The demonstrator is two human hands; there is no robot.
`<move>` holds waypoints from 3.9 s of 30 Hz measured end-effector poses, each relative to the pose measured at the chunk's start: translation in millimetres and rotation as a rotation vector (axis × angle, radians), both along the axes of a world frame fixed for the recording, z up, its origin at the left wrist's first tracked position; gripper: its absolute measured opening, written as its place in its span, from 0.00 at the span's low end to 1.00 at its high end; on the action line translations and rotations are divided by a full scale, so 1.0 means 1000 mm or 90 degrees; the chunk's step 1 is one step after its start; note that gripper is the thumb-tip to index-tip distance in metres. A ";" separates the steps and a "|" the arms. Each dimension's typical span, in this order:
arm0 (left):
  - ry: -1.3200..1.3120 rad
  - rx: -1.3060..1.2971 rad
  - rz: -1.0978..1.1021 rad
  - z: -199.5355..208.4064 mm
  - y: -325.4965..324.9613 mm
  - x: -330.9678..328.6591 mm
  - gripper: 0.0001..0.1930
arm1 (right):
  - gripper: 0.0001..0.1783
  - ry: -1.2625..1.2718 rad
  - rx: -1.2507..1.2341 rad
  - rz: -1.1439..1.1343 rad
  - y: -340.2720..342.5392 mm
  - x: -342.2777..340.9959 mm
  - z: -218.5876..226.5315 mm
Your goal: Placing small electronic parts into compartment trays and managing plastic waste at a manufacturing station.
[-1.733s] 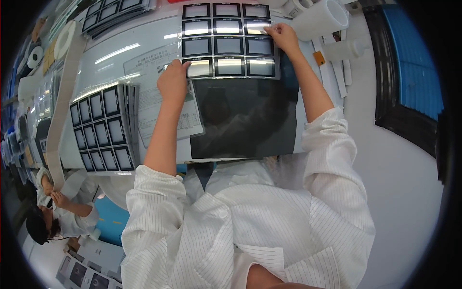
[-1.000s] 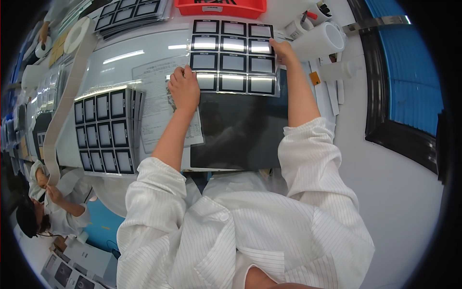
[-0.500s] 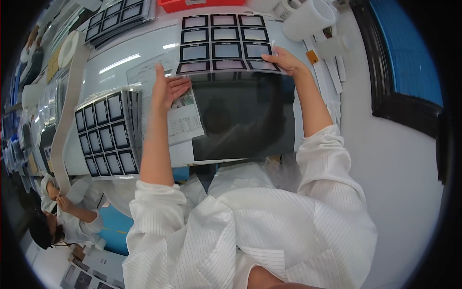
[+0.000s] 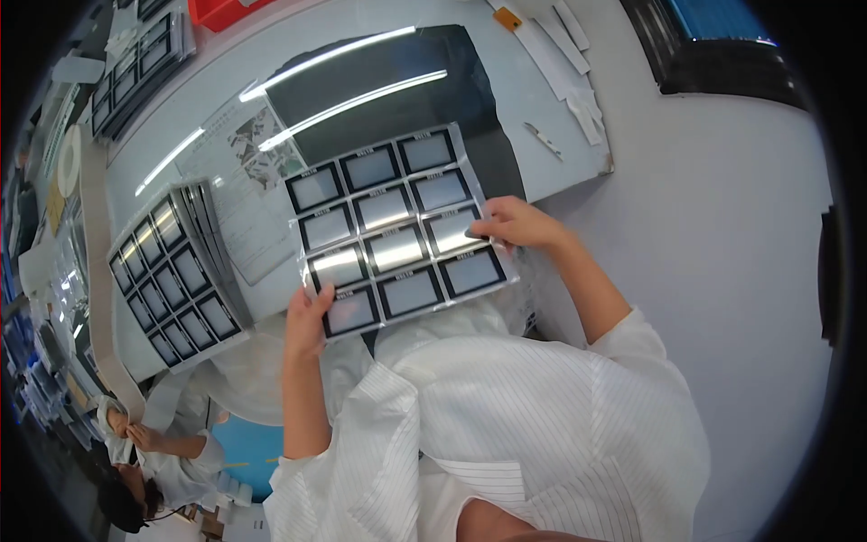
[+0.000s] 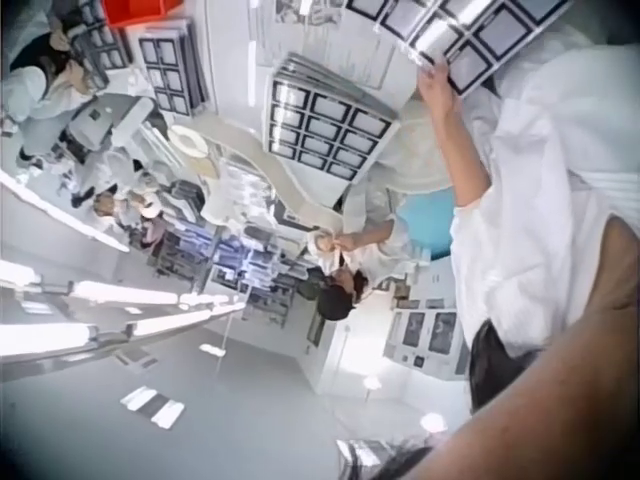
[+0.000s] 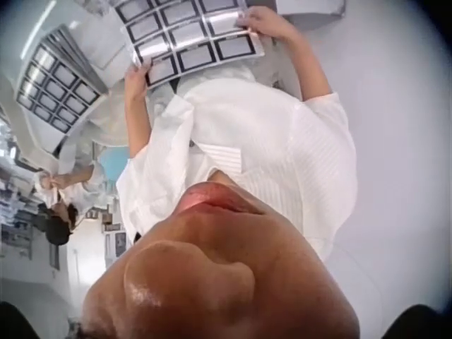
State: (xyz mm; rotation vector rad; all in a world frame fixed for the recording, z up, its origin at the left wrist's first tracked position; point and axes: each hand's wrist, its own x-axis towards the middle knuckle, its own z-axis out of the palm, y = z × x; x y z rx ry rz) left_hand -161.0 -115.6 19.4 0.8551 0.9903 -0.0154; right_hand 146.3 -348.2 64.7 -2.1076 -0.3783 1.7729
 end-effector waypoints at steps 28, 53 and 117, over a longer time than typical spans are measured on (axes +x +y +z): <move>-0.110 -0.142 -0.011 -0.069 -0.051 -0.053 0.18 | 0.06 -0.490 0.659 0.267 0.089 -0.153 -0.054; -0.206 -0.124 0.057 -0.065 -0.049 -0.065 0.13 | 0.05 -0.570 0.721 0.415 0.126 -0.189 -0.074; -0.196 -0.007 0.012 -0.075 -0.046 -0.071 0.12 | 0.05 -0.583 0.376 0.449 0.016 -0.092 -0.023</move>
